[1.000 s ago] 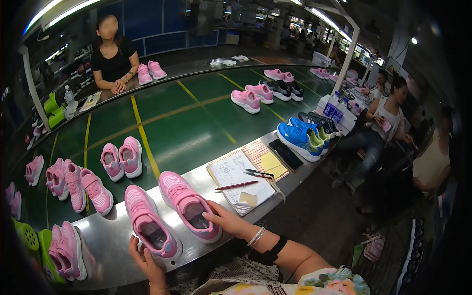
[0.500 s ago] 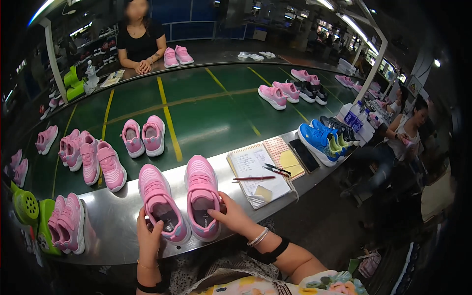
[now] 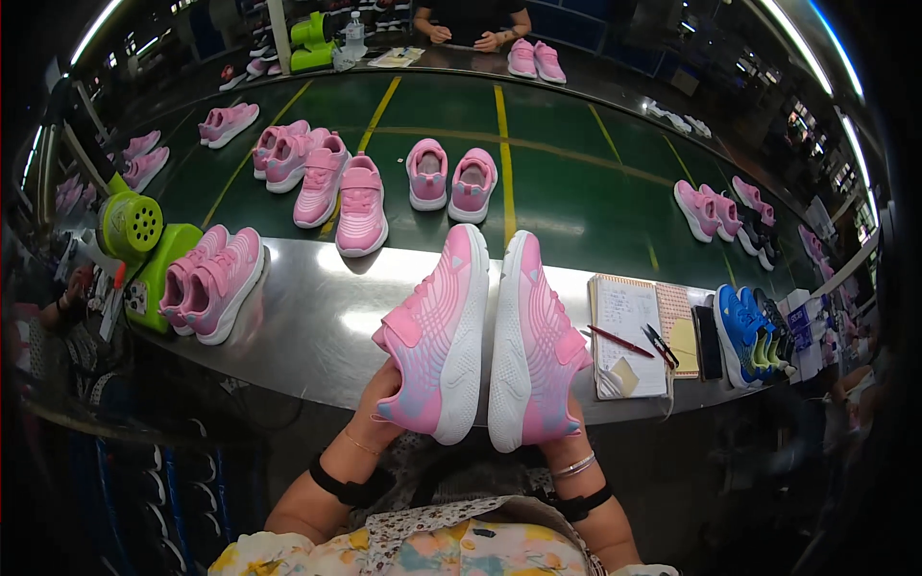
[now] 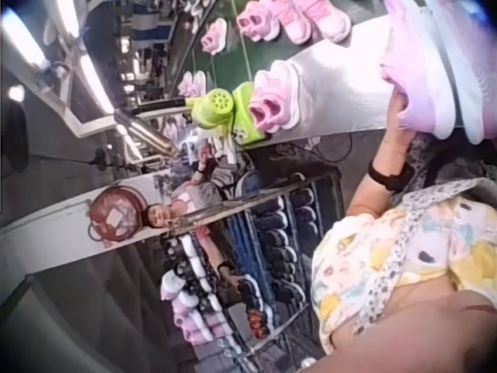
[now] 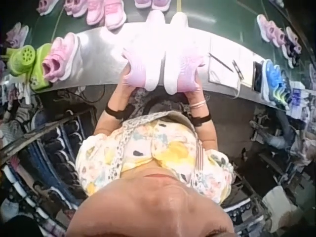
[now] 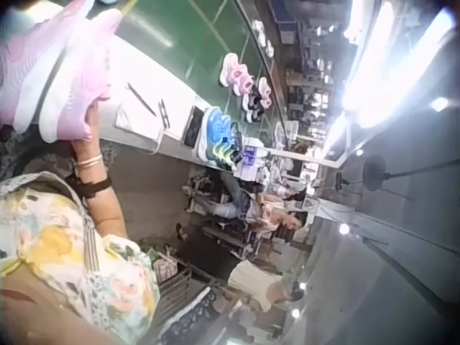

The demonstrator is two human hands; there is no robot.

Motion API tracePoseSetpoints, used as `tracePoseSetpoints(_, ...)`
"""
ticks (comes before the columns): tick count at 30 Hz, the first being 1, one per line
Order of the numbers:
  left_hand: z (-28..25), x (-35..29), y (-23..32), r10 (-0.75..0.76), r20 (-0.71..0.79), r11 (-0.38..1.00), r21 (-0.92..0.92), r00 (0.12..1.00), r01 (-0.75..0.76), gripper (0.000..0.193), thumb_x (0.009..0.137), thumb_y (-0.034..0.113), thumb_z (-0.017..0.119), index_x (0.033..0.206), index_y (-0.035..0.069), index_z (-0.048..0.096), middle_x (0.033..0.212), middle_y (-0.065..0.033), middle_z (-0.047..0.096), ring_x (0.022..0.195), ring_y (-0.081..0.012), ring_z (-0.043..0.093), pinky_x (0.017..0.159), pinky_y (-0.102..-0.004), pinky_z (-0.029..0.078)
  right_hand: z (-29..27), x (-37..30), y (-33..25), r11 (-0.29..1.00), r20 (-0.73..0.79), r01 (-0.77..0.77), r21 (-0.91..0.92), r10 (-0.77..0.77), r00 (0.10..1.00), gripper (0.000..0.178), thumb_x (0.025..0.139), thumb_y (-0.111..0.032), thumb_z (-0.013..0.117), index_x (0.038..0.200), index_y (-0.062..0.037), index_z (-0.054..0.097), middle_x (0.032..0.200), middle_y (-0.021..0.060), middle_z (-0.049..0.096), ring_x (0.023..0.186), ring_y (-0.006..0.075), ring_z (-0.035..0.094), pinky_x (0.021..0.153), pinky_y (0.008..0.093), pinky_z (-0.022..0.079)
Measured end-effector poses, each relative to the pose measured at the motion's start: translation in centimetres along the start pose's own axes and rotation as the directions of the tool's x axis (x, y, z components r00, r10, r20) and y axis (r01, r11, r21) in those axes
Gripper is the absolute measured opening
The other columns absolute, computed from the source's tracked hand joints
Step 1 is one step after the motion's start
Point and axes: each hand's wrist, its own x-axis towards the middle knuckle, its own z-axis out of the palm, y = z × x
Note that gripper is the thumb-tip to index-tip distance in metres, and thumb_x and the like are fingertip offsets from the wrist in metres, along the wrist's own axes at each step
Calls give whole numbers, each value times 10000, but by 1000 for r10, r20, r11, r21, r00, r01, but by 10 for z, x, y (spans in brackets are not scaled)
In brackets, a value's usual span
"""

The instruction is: Inspecting pairs of children's shoes on a factory conveyor belt and recording notes.

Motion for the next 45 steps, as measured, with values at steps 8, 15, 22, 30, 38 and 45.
tracePoseSetpoints(8, 1, -9, 6, -54, 5, 998, -18, 999, 54, 576, 910, 85, 464, 1441, 57, 242, 1387, -84, 413, 1246, -196, 443, 1055, -341, 363, 26, -11, -4, 1000, 36, 22, 6, -22, 999, 569, 984, -333, 414, 1442, -33, 258, 1434, 110, 384, 1306, 259, 388, 1092, 390, 310)
tracePoseSetpoints(15, 20, -16, 45, 353, 224, 180, 936, 908, -301, 691, 680, 84, 694, 1340, 145, 501, 1463, -153, 306, 1298, -323, 377, 1075, -416, 307, 46, -25, -37, 189, 134, 283, -940, -559, 818, 572, 772, -188, 703, 1291, -64, 498, 1351, 173, 431, 1237, 327, 421, 1049, 435, 326)
tracePoseSetpoints(22, 16, 14, 88, 237, 319, -179, 943, 918, -281, 472, 789, 330, 699, 1185, 92, 600, 1282, -193, 504, 1125, -366, 499, 978, -430, 394, 55, -20, -47, -262, 259, 155, -952, -431, 864, 511, 747, -179, 708, 1219, -56, 556, 1256, 189, 470, 1173, 358, 454, 987, 413, 367)
tracePoseSetpoints(30, -40, 169, 212, 523, 175, -512, 847, 834, 143, 494, 773, 305, 664, 1171, 25, 578, 1207, -159, 569, 1113, -328, 540, 951, -417, 429, 20, -19, -36, 90, 71, 121, -989, -427, 902, 687, 827, -289, 642, 1367, 42, 375, 1347, 191, 452, 1250, 304, 429, 1048, 388, 316)
tracePoseSetpoints(38, -47, 304, 243, 483, -220, -611, 608, 847, 507, 500, 796, 338, 649, 1244, 128, 573, 1322, -58, 528, 1273, -253, 432, 1024, -538, 317, 21, -23, -32, -46, 55, 42, -998, -351, 935, 654, 770, -206, 725, 1309, 17, 428, 1338, 255, 435, 1254, 406, 396, 1044, 443, 313)
tracePoseSetpoints(45, -49, 317, 224, 455, -327, -586, 590, 828, 555, 293, 827, 249, 614, 1113, 221, 672, 1309, -32, 552, 1247, -229, 473, 992, -560, 322, 29, -24, -30, 59, -3, 15, -998, -299, 954, 685, 809, -194, 664, 1377, 37, 358, 1354, 253, 431, 1255, 396, 400, 1058, 427, 300)
